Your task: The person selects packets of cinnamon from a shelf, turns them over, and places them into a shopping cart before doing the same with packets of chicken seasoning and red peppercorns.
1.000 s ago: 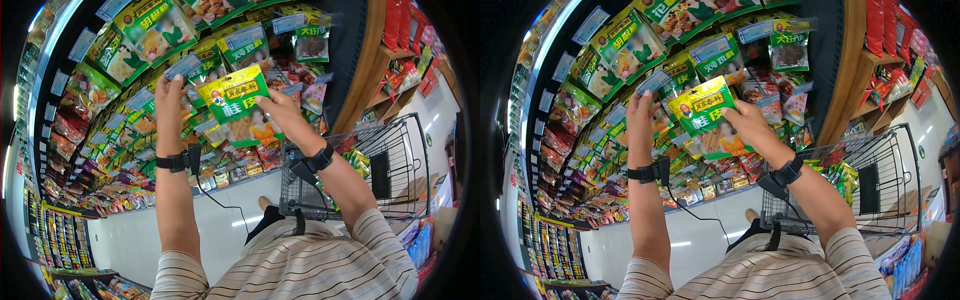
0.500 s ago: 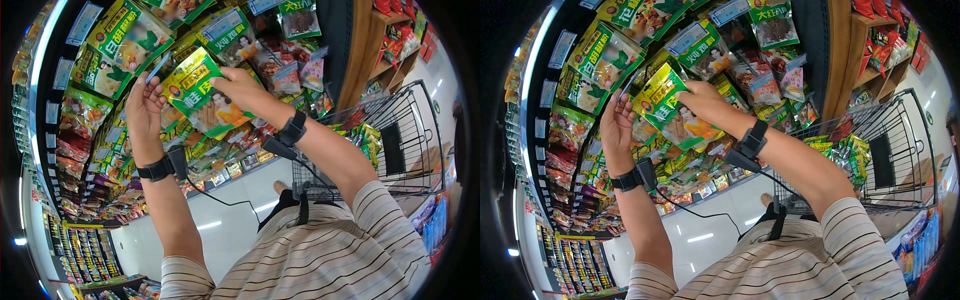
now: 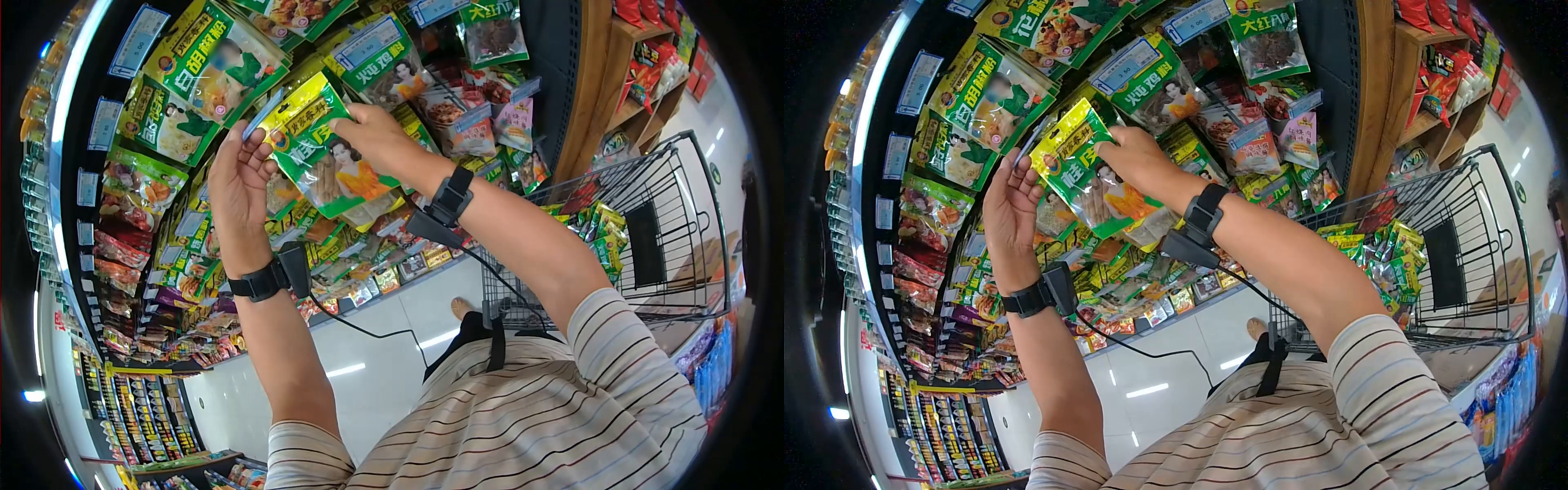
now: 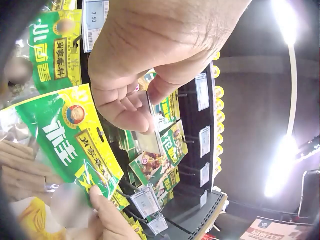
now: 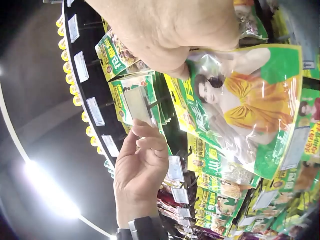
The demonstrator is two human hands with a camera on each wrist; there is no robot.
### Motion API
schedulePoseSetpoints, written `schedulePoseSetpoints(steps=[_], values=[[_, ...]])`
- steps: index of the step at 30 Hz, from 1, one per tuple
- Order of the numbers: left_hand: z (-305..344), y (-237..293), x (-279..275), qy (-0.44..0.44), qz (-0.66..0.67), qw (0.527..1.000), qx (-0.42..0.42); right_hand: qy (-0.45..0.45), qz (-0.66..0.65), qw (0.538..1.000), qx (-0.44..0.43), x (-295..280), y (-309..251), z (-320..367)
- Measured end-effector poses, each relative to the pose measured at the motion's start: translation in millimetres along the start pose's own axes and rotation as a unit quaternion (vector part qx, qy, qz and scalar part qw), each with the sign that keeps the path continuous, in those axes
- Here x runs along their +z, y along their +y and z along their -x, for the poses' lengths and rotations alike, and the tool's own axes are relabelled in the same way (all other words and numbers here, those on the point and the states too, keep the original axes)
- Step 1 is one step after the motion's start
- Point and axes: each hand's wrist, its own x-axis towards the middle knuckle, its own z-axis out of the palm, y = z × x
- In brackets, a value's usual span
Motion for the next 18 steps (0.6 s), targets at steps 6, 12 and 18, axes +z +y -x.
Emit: schedulePoseSetpoints(steps=[6, 12, 18], values=[[1.3, -1.7, -0.9, -0.007, 0.001, 1.0, 0.001, 0.025, 0.019, 0.999, -0.024, 4.5, 21.6, -20.8], [6.9, -9.5, 5.5, -0.003, -0.059, 0.998, 0.023, 0.108, 0.116, 0.987, -0.013, 18.8, 41.3, -55.3], [25.2, -26.1, 1.7, 0.003, -0.092, 0.996, 0.021, 0.117, 0.185, 0.974, -0.049, 3.5, 69.5, -31.3]])
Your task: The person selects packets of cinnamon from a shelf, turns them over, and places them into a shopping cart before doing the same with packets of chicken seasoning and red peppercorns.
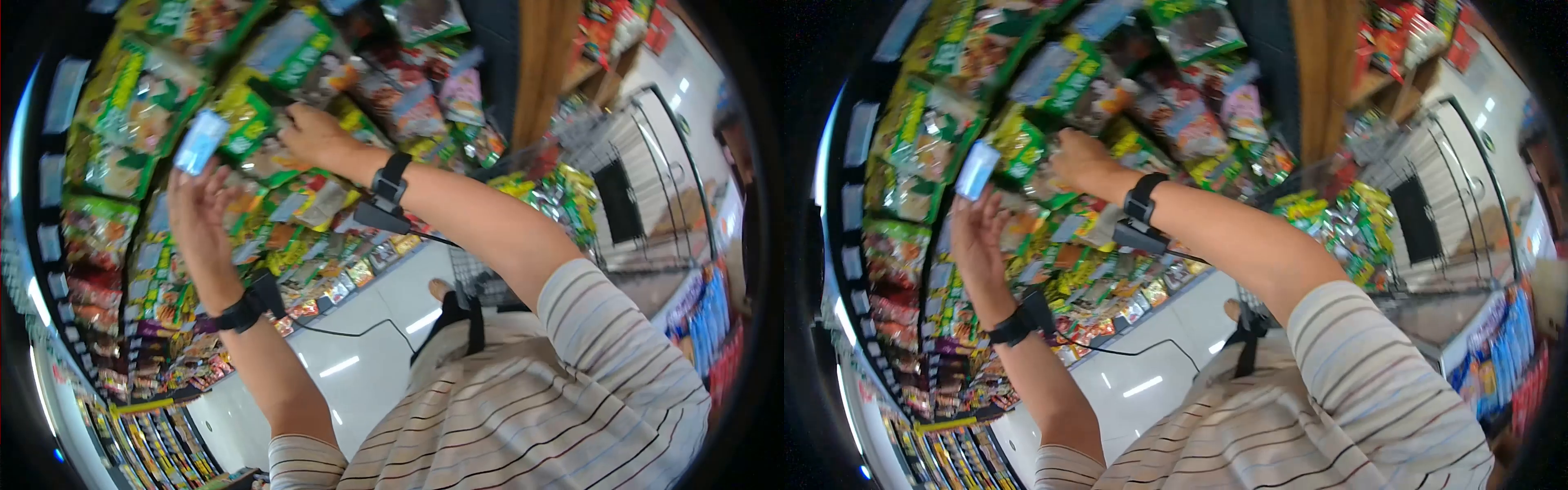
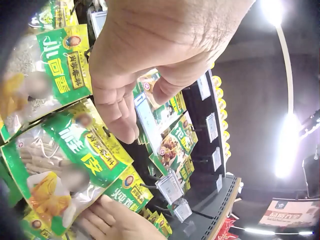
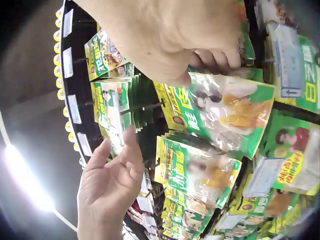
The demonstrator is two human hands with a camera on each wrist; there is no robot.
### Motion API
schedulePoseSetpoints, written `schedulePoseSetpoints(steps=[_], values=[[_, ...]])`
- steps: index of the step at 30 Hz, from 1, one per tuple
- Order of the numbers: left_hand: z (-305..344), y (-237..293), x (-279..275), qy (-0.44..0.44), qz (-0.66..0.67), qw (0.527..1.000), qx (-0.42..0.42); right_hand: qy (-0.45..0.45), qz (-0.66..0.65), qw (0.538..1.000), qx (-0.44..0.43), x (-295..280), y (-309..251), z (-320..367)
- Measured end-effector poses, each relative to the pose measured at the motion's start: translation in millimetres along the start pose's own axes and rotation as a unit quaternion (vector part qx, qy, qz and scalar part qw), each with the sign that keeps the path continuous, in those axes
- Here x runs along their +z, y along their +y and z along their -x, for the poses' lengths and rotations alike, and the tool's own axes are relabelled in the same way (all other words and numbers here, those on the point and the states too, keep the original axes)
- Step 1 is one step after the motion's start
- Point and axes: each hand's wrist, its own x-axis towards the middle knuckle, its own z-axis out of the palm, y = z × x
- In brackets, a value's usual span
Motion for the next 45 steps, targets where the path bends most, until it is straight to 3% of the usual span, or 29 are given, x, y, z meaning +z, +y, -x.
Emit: schedulePoseSetpoints(steps=[1, 5, 7, 9, 12, 14, 17, 20, 23, 26, 29, 36, 40, 41, 45], values=[[9.6, -2.6, 8.4, 0.029, -0.015, 0.999, 0.008, -0.024, 0.013, 0.999, -0.021, -9.5, 7.5, 13.6], [52.9, -39.1, 27.4, 0.064, -0.057, 0.996, 0.003, -0.129, -0.018, 0.99, 0.06, -79.0, 8.0, 98.6], [76.2, -75.4, 41.3, 0.022, -0.077, 0.992, -0.101, -0.182, -0.034, 0.98, 0.076, -107.2, 26.2, 130.3], [102.2, -114.0, 66.3, -0.038, -0.1, 0.976, -0.191, -0.224, -0.06, 0.962, 0.146, -149.0, 39.2, 164.1], [139.2, -158.2, 126.1, -0.176, -0.111, 0.931, -0.301, -0.153, -0.132, 0.941, 0.273, -198.3, 77.0, 216.0], [154.4, -200.6, 154.2, -0.259, -0.106, 0.901, -0.332, -0.081, -0.175, 0.911, 0.365, -231.3, 95.5, 249.6], [171.4, -257.6, 199.7, -0.368, -0.121, 0.855, -0.345, 0.008, -0.183, 0.885, 0.428, -274.0, 105.5, 292.0], [177.5, -308.5, 243.0, -0.411, -0.165, 0.824, -0.354, 0.065, -0.179, 0.86, 0.474, -300.5, 111.0, 325.7], [180.4, -401.9, 267.7, -0.438, -0.223, 0.82, -0.293, 0.101, -0.174, 0.844, 0.497, -319.2, 114.6, 351.2], [168.7, -438.6, 294.9, -0.453, -0.301, 0.793, -0.273, 0.14, -0.196, 0.821, 0.518, -326.6, 123.8, 372.8], [167.3, -502.6, 304.5, -0.412, -0.321, 0.809, -0.271, 0.138, -0.211, 0.809, 0.531, -334.6, 138.2, 388.5], [169.1, -552.1, 339.4, -0.404, -0.358, 0.806, -0.244, 0.164, -0.231, 0.786, 0.55, -338.3, 165.4, 396.6], [185.1, -604.2, 343.4, -0.364, -0.336, 0.826, -0.27, 0.175, -0.258, 0.772, 0.554, -335.9, 182.8, 402.6], [195.6, -684.1, 325.3, -0.361, -0.171, 0.868, -0.295, 0.172, -0.261, 0.766, 0.562, -336.5, 182.9, 401.4], [192.9, -622.0, 347.3, -0.339, -0.25, 0.865, -0.273, 0.176, -0.267, 0.764, 0.56, -334.2, 186.4, 406.8]])
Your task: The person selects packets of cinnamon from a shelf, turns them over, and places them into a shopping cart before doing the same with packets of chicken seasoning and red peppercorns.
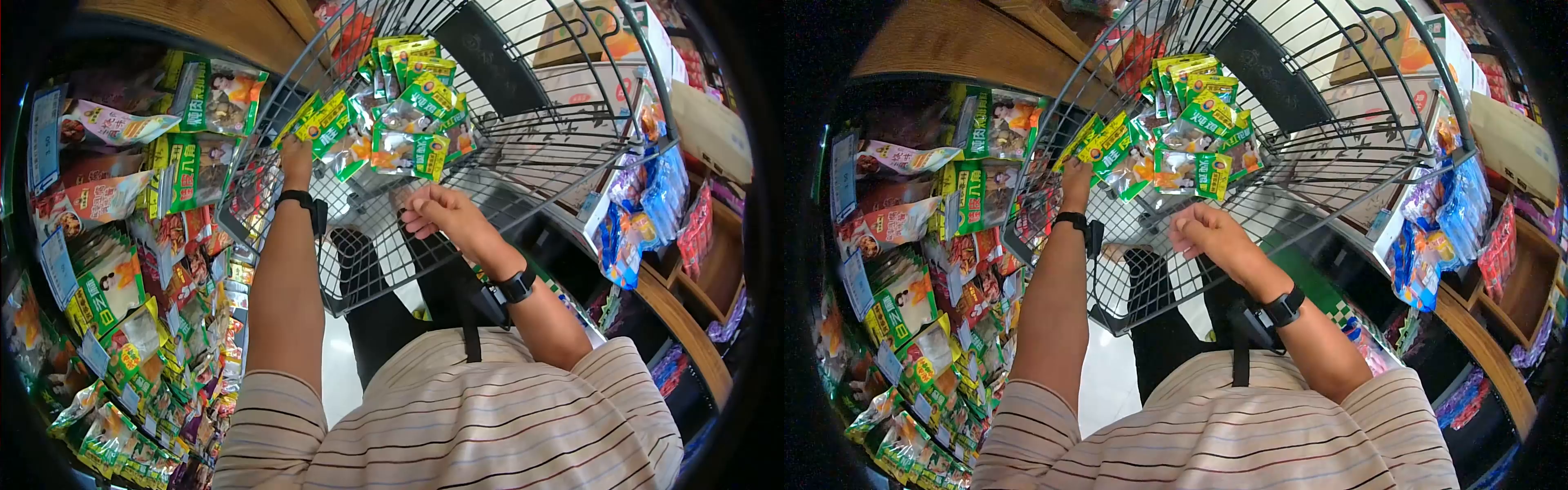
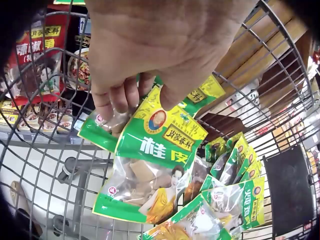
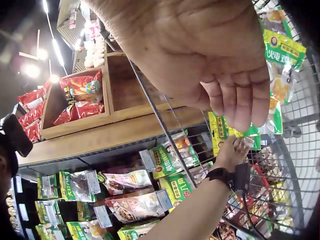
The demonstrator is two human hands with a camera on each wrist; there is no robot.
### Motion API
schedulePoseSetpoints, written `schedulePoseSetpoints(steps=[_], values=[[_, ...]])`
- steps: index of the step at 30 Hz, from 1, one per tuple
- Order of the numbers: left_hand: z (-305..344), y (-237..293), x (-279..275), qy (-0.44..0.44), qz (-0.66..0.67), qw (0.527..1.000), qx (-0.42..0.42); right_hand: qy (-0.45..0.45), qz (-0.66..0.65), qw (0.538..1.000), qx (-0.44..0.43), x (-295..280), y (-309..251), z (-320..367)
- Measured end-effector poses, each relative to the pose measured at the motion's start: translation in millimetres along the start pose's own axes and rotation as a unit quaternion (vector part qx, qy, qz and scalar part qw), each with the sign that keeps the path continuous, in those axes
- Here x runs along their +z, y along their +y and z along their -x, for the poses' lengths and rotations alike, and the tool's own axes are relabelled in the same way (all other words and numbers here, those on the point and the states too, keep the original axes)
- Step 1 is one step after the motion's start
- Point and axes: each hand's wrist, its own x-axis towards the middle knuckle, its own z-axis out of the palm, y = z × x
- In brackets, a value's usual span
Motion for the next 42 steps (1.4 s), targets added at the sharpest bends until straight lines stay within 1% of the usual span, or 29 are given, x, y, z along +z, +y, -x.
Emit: schedulePoseSetpoints(steps=[2, 3, 5, 6, 7, 9, 10, 11, 13, 14, 17, 18, 21, 22, 24, 26, 27, 28, 30, 31, 33, 36, 38, 39, 41, 42], values=[[12.0, 22.5, -1.0, 0.017, -0.06, 0.998, -0.022, 0.0, -0.009, 1.0, 0.009, 1.8, -1.6, 2.8], [10.2, 16.8, 1.2, 0.024, -0.073, 0.997, -0.024, -0.017, -0.012, 1.0, -0.001, 4.9, -8.7, 8.4], [-6.2, -11.9, 7.6, 0.039, -0.098, 0.994, -0.026, -0.051, -0.017, 0.998, -0.023, 14.6, -42.3, 28.0], [-15.5, -31.6, 9.2, 0.014, -0.107, 0.994, -0.022, -0.083, -0.026, 0.995, -0.044, 20.0, -61.3, 42.1], [-11.8, -30.8, 8.1, -0.001, -0.133, 0.991, -0.021, -0.116, -0.036, 0.991, -0.064, 26.3, -81.1, 58.3], [-2.7, -11.2, 0.3, -0.03, -0.188, 0.982, -0.021, -0.219, -0.069, 0.965, -0.127, 33.0, -114.4, 91.7], [8.0, -6.4, 0.7, -0.008, -0.151, 0.989, 0.003, -0.306, -0.13, 0.929, -0.161, 36.0, -121.9, 99.0], [17.6, -3.3, -1.3, -0.008, -0.116, 0.993, 0.016, -0.372, -0.164, 0.895, -0.182, 37.0, -126.7, 104.6], [27.1, 3.1, -1.3, -0.007, -0.044, 0.998, 0.051, -0.445, -0.178, 0.854, -0.203, 41.8, -131.7, 116.0], [32.1, 6.3, -7.9, -0.04, -0.106, 0.993, -0.025, -0.467, -0.177, 0.841, -0.209, 42.1, -133.7, 120.5], [55.8, 15.0, -15.8, -0.058, -0.014, 0.997, -0.046, -0.506, -0.167, 0.818, -0.216, 45.0, -139.4, 134.7], [71.3, 33.7, -22.5, -0.071, -0.003, 0.995, -0.065, -0.515, -0.162, 0.813, -0.219, 46.2, -141.6, 139.5], [109.2, 62.9, -37.4, -0.102, 0.075, 0.988, -0.09, -0.533, -0.139, 0.804, -0.225, 49.9, -146.2, 150.8], [122.0, 72.8, -42.1, -0.092, 0.1, 0.985, -0.103, -0.533, -0.128, 0.805, -0.228, 51.9, -147.6, 154.5], [150.8, 95.0, -56.3, -0.069, 0.155, 0.981, -0.092, -0.527, -0.101, 0.811, -0.233, 56.9, -150.9, 158.7], [180.0, 117.3, -78.4, -0.042, 0.205, 0.975, -0.081, -0.499, -0.06, 0.83, -0.241, 64.9, -156.1, 160.5], [195.1, 128.8, -90.2, -0.031, 0.228, 0.97, -0.075, -0.471, -0.035, 0.847, -0.245, 69.1, -157.2, 159.5], [214.4, 151.8, -101.7, -0.011, 0.238, 0.969, -0.061, -0.412, 0.021, 0.876, -0.25, 75.0, -155.2, 155.6], [228.2, 125.4, -115.1, 0.022, 0.229, 0.972, 0.055, -0.263, 0.165, 0.915, -0.259, 91.0, -140.6, 132.9], [257.1, 179.5, -131.1, 0.042, 0.293, 0.955, -0.013, -0.173, 0.263, 0.906, -0.283, 98.9, -125.8, 114.4], [285.0, 201.2, -148.5, 0.081, 0.305, 0.949, 0.012, -0.131, 0.412, 0.823, -0.37, 104.2, -85.6, 82.8], [322.7, 233.3, -170.4, 0.115, 0.345, 0.93, 0.057, -0.052, 0.486, 0.738, -0.465, 134.0, -59.3, 87.9], [342.6, 248.0, -179.6, 0.146, 0.38, 0.909, 0.095, -0.094, 0.475, 0.763, -0.427, 148.9, -64.2, 99.3], [350.2, 252.8, -184.1, 0.157, 0.379, 0.906, 0.106, -0.117, 0.469, 0.774, -0.409, 156.4, -67.7, 103.5], [363.8, 260.1, -193.1, 0.179, 0.376, 0.901, 0.124, -0.111, 0.471, 0.744, -0.461, 169.1, -66.2, 104.2], [369.4, 263.9, -195.9, 0.176, 0.385, 0.895, 0.137, -0.105, 0.467, 0.728, -0.491, 174.6, -64.3, 105.1]])
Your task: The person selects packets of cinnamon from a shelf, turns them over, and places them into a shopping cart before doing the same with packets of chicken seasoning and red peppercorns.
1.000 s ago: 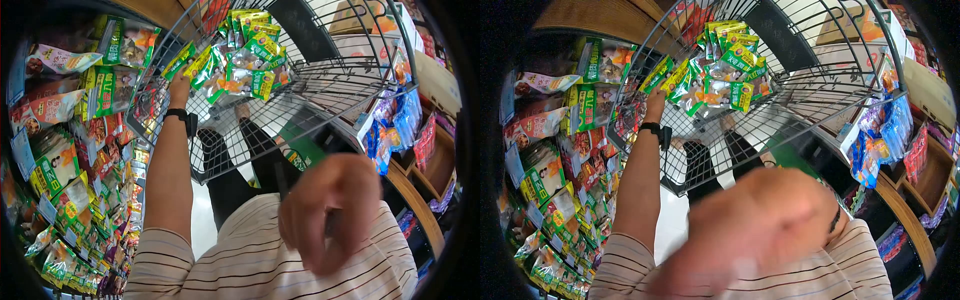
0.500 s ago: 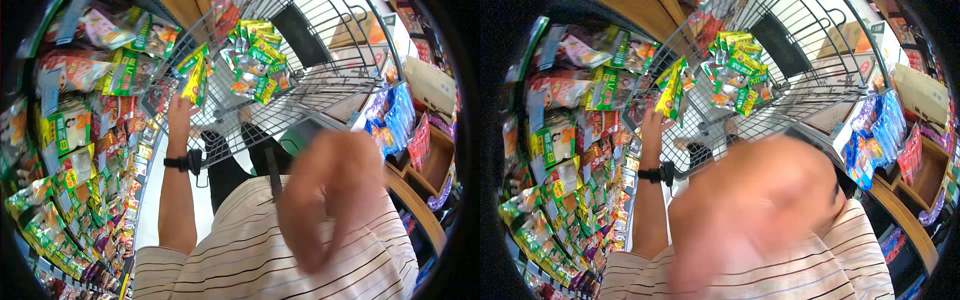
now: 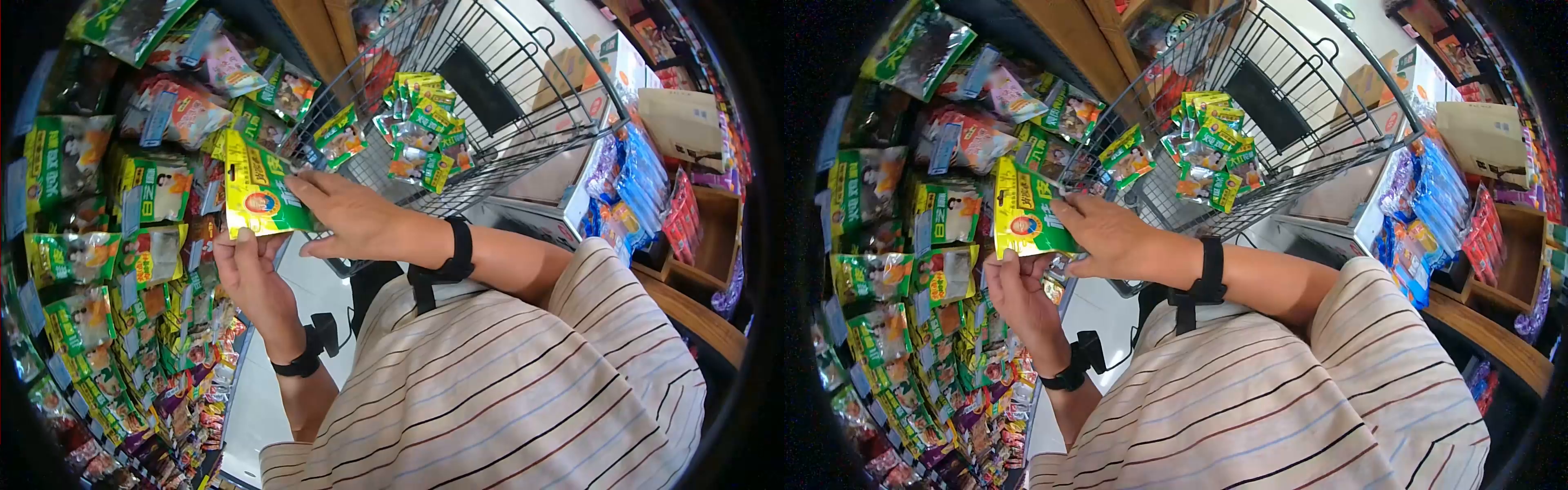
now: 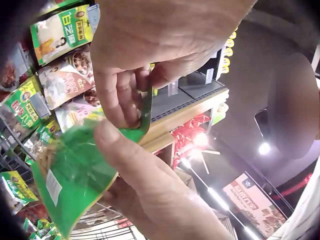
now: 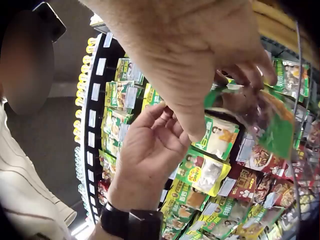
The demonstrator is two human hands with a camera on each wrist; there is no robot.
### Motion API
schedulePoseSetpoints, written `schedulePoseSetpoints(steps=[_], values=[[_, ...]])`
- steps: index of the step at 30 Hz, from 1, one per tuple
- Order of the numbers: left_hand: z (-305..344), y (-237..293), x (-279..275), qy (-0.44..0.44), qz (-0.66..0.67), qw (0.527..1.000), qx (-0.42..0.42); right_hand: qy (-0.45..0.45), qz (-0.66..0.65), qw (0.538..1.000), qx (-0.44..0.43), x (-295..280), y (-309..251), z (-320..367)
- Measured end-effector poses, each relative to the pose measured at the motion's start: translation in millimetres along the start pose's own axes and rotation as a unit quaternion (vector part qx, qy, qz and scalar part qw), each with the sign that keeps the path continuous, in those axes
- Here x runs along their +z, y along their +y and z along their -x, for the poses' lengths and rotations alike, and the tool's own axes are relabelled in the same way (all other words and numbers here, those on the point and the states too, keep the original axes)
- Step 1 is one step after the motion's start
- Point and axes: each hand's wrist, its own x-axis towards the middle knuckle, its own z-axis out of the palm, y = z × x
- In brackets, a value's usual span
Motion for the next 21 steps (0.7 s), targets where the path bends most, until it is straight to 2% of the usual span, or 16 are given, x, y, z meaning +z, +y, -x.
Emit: schedulePoseSetpoints(steps=[1, 4, 7, 10, 12, 13, 15, 18, 19, 21], values=[[3.1, 6.0, 1.8, 0.005, -0.002, 1.0, 0.018, 0.018, 0.01, 0.999, -0.026, 3.2, -4.6, -1.9], [8.3, 18.5, 10.5, 0.024, -0.022, 0.998, 0.061, 0.018, -0.035, 0.999, 0.012, 8.3, -17.2, -10.2], [8.4, 31.4, 16.0, -0.017, -0.059, 0.995, 0.08, 0.084, -0.096, 0.99, -0.064, 23.4, -9.2, -22.5], [10.1, 47.9, 13.1, 0.014, -0.139, 0.98, 0.141, 0.022, -0.245, 0.967, 0.062, 6.7, -13.3, -28.5], [4.3, 47.2, -9.7, 0.067, -0.196, 0.96, 0.188, -0.013, -0.356, 0.928, 0.109, -6.7, -11.7, -34.2], [1.1, 41.4, -24.9, 0.071, -0.223, 0.957, 0.17, -0.034, -0.409, 0.903, 0.131, -13.9, -10.4, -37.0], [-1.6, 35.1, -56.0, 0.09, -0.278, 0.947, 0.136, -0.044, -0.489, 0.84, 0.229, -25.3, -10.7, -40.0], [7.7, 34.4, -56.5, 0.057, -0.155, 0.986, 0.026, -0.034, -0.615, 0.764, 0.191, -36.8, -22.7, -44.2], [12.0, 34.7, -51.9, 0.05, -0.101, 0.993, -0.024, -0.043, -0.61, 0.768, 0.189, -38.3, -22.3, -45.5], [17.0, 36.3, -45.7, 0.04, -0.08, 0.995, -0.048, -0.055, -0.598, 0.776, 0.194, -40.9, -20.0, -45.4]])
